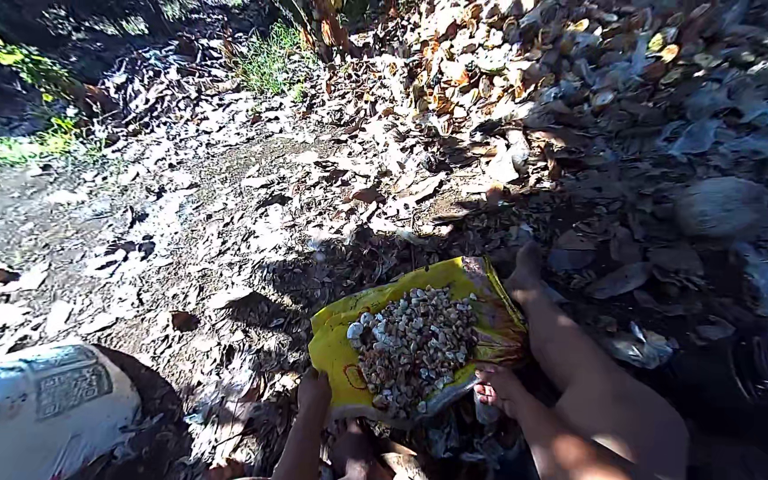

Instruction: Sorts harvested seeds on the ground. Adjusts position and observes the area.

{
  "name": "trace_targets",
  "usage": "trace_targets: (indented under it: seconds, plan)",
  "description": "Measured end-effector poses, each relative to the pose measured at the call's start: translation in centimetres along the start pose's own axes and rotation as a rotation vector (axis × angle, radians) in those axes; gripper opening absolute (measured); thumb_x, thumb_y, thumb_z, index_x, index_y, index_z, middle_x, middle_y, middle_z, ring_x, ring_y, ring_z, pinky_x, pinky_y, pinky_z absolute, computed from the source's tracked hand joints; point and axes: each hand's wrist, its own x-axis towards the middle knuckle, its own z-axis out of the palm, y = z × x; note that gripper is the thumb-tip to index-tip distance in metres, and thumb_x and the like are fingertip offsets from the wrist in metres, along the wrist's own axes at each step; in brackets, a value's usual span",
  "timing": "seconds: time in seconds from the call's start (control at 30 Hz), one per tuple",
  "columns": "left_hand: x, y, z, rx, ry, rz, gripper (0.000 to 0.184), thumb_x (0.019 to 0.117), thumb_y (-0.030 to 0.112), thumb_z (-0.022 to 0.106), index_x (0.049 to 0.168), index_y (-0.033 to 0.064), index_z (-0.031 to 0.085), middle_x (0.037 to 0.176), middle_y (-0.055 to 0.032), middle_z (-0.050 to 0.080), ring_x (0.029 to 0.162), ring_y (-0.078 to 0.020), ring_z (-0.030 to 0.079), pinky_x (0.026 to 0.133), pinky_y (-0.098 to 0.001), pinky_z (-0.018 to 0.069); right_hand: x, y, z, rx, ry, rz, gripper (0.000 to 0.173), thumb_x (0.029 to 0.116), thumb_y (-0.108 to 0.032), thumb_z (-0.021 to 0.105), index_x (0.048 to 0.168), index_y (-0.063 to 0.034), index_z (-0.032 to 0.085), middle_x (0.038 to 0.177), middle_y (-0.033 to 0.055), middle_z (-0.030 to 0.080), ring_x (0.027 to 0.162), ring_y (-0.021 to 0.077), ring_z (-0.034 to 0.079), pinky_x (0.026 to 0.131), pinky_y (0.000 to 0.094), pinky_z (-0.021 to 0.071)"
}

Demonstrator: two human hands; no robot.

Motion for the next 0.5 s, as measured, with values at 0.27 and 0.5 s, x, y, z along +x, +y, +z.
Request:
trace_targets:
  seconds: [0.27, 0.5]
  plan:
    - [0.0, -0.3, -0.6, 0.031, -0.011, 0.005, 0.037, 0.105, 0.026, 0.054, 0.132, 0.0014, 0.063, 0.13, -0.0259, 0.064, 0.125, -0.042, 0.06, 0.105, -0.063, 0.0453, -1.4, -0.5, 1.0, -0.345, 0.254, -0.17, 0.029, 0.0966, -0.016, 0.07, 0.119, 0.0023, 0.067, 0.098, 0.0195, 0.067, 0.078, 0.0265, 0.064, 0.071, 0.0455, 0.0558]
    - [-0.7, -2.0, -2.2, 0.125, -0.082, -0.049, 0.038, 0.1031, 0.026, 0.057, 0.13, 0.0002, 0.063, 0.129, -0.0275, 0.063, 0.124, -0.0426, 0.059, 0.104, -0.0625, 0.046, -6.2, -0.6, 1.3, -0.489, 0.322, -0.407, 0.035, 0.0996, -0.013, 0.066, 0.127, 0.0091, 0.061, 0.12, 0.0284, 0.065, 0.109, 0.0403, 0.063, 0.096, 0.0541, 0.0498]
